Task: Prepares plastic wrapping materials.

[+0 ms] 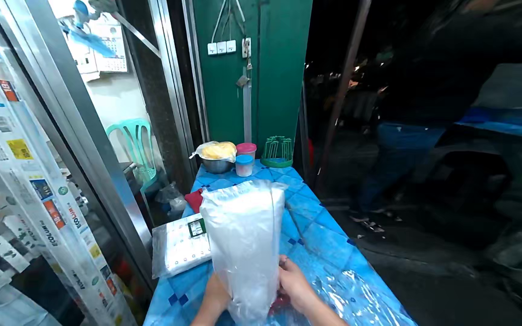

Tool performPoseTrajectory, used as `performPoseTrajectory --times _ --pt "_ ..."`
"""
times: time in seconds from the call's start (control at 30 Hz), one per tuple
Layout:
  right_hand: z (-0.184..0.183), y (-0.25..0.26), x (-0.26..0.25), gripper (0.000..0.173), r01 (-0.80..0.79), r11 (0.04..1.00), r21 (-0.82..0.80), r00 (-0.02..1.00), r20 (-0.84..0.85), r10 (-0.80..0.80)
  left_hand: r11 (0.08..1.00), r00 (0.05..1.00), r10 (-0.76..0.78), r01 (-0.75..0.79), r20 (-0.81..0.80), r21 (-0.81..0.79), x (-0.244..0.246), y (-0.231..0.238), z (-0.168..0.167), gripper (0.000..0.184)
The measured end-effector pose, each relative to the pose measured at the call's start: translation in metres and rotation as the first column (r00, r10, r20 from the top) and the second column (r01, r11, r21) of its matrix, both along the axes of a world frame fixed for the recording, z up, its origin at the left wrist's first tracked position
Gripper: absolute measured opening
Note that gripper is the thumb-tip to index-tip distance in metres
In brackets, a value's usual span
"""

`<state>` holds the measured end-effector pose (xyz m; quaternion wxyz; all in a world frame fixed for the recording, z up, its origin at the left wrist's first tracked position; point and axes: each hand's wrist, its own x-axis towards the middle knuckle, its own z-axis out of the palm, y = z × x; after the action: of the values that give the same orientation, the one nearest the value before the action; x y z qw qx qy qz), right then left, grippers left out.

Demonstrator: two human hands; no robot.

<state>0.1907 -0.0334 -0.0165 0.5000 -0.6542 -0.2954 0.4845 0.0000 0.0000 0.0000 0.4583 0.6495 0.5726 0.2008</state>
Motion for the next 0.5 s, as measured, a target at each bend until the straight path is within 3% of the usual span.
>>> performPoseTrajectory --times 0.07,0.2,0.3,0.4,0.5 --pt "0.011 -0.007 0.001 0.021 0.009 1.000 0.002 1.000 -0.007 -0.009 1.000 0.996 0.031 -0.031 0.080 0.002 -0.006 -0.007 0.007 0.041" --pt "0.027 -0.026 0.000 0.036 -0.050 0.992 0.117 0.951 0.310 0.012 0.993 0.960 0.070 -0.040 -0.270 0.115 -0.006 -0.017 0.035 0.058" --pt "0.024 -0.034 -0.014 0.038 -0.014 0.968 0.252 0.878 0.466 -0.108 0.966 0.983 0.139 -0.108 -0.118 0.233 0.001 -0.022 0.035 0.055" --pt "0.011 -0.038 -0.027 0.030 -0.053 0.978 0.204 0.812 0.578 -0.077 0.977 0.977 -0.027 0.071 -0.209 0.203 0.005 -0.022 0.011 0.039" --pt "0.010 -0.035 -0.022 0.027 -0.109 0.984 0.138 0.754 0.657 -0.009 0.979 0.953 -0.081 0.131 -0.291 0.155 0.000 -0.014 0.007 0.038"
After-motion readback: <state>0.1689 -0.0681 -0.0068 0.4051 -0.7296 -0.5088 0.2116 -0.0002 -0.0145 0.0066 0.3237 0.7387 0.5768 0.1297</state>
